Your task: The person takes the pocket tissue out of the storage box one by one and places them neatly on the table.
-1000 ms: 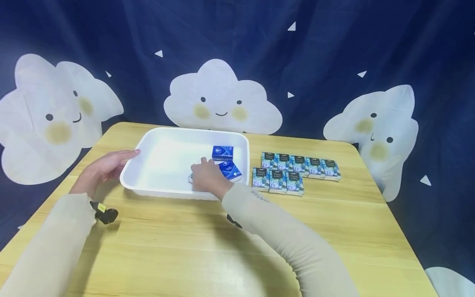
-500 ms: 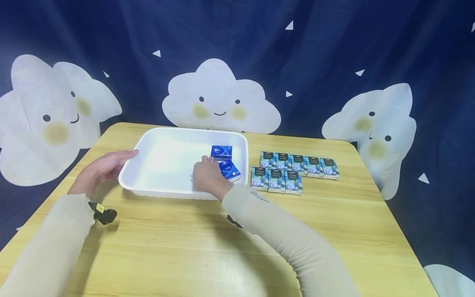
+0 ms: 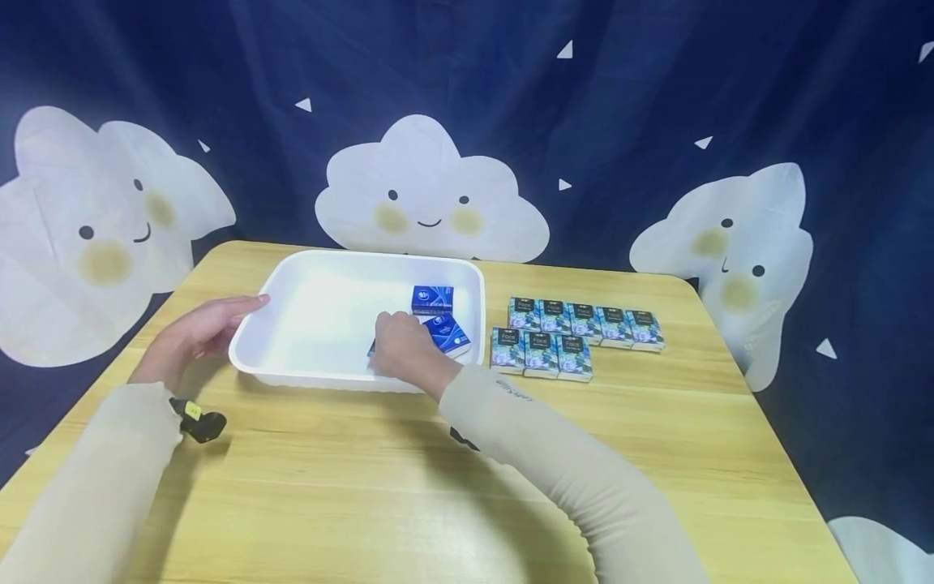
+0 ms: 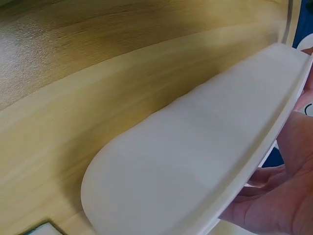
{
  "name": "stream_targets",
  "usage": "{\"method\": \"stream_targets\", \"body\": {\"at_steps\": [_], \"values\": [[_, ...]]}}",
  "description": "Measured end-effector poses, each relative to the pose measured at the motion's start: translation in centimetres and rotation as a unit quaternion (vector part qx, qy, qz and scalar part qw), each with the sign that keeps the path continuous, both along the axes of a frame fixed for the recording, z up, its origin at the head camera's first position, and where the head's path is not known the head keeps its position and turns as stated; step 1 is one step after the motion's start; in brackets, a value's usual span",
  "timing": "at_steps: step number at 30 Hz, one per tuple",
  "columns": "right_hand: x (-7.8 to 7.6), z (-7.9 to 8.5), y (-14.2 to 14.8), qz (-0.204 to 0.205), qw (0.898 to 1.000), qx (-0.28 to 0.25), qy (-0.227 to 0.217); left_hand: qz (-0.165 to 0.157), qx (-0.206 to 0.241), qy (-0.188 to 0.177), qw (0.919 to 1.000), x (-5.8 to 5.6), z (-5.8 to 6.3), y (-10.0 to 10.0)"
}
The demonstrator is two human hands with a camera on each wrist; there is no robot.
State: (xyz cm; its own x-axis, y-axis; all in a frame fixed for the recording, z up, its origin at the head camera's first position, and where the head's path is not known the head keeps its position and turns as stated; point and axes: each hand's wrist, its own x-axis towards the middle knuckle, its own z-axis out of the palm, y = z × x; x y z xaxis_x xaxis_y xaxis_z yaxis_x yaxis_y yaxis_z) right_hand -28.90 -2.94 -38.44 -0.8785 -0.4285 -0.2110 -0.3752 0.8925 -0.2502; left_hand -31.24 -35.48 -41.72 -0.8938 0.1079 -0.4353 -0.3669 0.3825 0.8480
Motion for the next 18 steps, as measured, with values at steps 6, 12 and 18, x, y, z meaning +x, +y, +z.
{"method": "stream_targets", "body": {"at_steps": [6, 12, 18], "values": [[0.0, 0.5, 0.6, -0.002, 0.999, -0.04, 0.019, -0.004, -0.002, -0.001, 1.0, 0.1, -0.1, -0.1], [-0.4, 1.6, 1.3, -0.02, 0.997, -0.058, 0.047, -0.004, -0.002, 0.003, 1.0, 0.0, -0.1, -0.2], [-1.1, 3.2, 2.7, -0.058, 0.994, -0.069, 0.058, -0.004, 0.001, 0.0, 1.0, -0.1, -0.1, -0.1]]}}
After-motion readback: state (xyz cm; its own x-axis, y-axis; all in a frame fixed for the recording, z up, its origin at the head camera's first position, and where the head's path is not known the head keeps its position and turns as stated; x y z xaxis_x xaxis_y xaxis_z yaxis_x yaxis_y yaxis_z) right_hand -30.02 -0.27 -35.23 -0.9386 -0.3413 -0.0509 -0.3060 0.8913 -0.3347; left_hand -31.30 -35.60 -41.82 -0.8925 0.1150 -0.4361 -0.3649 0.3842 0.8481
